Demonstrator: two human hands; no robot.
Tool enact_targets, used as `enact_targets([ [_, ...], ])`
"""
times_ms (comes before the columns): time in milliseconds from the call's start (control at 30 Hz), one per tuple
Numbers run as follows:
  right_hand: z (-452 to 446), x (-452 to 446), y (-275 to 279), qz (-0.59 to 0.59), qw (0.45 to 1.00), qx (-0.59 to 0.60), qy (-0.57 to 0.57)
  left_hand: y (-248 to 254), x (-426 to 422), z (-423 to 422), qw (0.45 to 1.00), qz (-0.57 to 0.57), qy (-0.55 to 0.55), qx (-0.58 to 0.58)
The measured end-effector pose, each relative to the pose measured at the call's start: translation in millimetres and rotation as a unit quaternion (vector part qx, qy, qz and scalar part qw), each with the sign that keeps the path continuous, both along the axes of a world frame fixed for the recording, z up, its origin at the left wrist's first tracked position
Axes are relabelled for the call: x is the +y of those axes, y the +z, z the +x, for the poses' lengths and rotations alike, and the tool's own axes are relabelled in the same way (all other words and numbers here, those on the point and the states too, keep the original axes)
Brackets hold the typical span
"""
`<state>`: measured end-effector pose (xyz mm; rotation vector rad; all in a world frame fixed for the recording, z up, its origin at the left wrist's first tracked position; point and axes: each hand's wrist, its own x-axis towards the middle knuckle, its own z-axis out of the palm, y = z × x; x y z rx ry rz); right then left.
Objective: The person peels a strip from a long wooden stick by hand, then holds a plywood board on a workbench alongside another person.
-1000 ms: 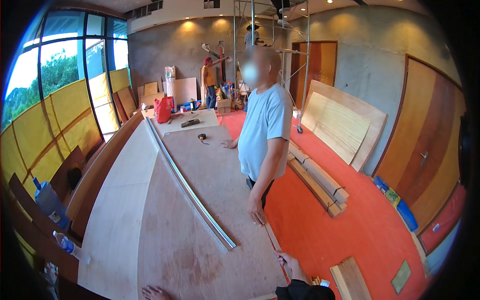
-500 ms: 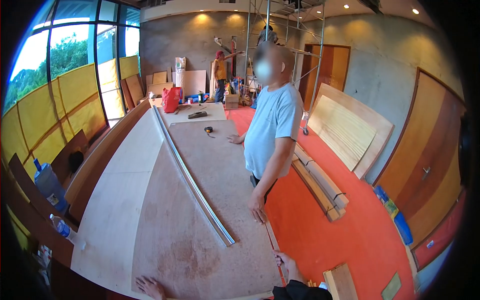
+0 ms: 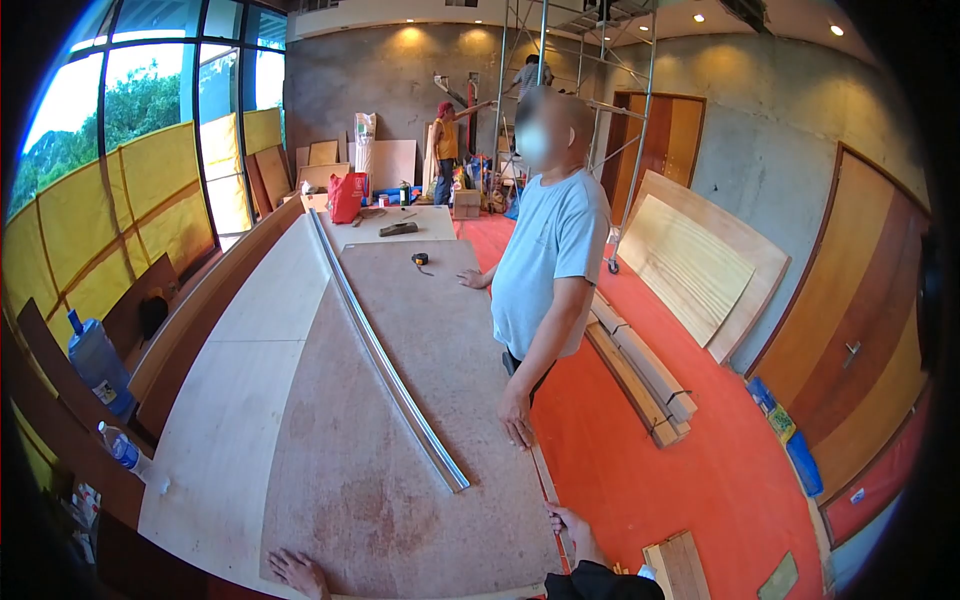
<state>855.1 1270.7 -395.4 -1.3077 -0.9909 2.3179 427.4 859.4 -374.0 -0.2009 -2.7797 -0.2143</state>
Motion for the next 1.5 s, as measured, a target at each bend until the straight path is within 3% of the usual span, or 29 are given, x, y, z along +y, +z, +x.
enact_targets([
  [233,1,1,-2,0.014,1.000,-0.009,0.008,-4,-2,-4,1.000,-0.007,-0.001,-0.013],
  [333,2,4,-8,0.018,1.000,-0.010,0.010,-2,6,-2,0.991,0.079,0.055,-0.094],
  [533,3,6,-15,0.016,1.000,-0.004,0.016,23,11,8,0.988,0.079,0.063,-0.120],
  [633,3,4,-13,0.019,1.000,-0.006,0.009,7,1,1,1.000,-0.001,-0.005,-0.024],
  [1000,2,6,-15,-0.001,1.000,0.004,-0.008,-10,-3,-8,0.999,0.011,-0.001,-0.037],
  [1267,4,6,-23,0.001,1.000,0.007,-0.002,11,-1,2,0.998,0.008,-0.014,-0.057],
  [1500,3,6,-20,-0.003,1.000,0.003,-0.004,-20,-7,-11,1.000,0.018,-0.014,-0.016],
])
